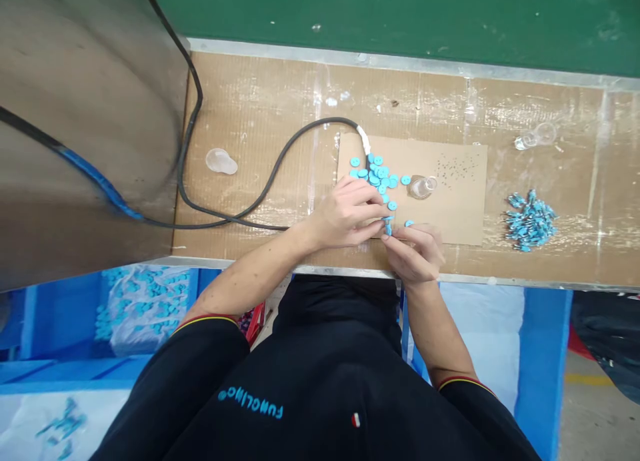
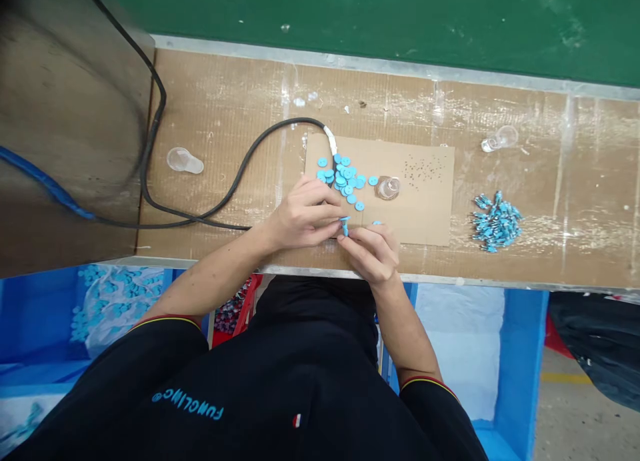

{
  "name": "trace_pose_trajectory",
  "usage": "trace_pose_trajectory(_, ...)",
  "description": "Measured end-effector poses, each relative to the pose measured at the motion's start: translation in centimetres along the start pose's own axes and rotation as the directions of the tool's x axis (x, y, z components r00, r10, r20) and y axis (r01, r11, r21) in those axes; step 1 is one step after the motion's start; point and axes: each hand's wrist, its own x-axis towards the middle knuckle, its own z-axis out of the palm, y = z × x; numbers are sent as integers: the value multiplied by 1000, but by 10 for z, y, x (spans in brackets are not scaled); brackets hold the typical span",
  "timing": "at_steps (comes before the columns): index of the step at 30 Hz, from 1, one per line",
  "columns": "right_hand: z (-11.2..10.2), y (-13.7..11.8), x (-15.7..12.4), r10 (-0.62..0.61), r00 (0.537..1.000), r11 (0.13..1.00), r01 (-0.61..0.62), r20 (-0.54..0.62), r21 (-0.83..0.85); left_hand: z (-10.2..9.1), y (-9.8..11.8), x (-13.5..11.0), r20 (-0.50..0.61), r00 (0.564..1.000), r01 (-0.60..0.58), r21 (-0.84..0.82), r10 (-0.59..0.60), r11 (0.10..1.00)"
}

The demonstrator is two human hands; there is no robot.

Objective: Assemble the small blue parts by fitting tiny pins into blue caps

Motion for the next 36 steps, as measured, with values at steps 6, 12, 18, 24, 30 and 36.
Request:
trace_pose_trajectory(6,0,0,0,6,999,1000,-5,37,-12,2,-1,-1,19,1000,25,12,-25,1000)
trace_pose_trajectory(12,3,2,7,66,996,998,-66,-58,3,-2,-1,-2,49,999,11,-33,-9,999)
trace_pose_trajectory(18,6,4,7,119,993,987,-117,-14,110,-1,-2,-1,58,996,-58,-70,62,996)
trace_pose_trajectory(24,8,3,4,149,989,978,-145,-14,147,1,-2,-1,101,991,-78,-72,85,994)
trace_pose_trajectory(30,6,4,2,165,986,969,-169,38,181,2,1,1,116,986,-113,-65,120,991)
trace_pose_trajectory(36,6,5,5,168,985,954,-174,49,245,4,2,2,80,985,-148,-58,153,987)
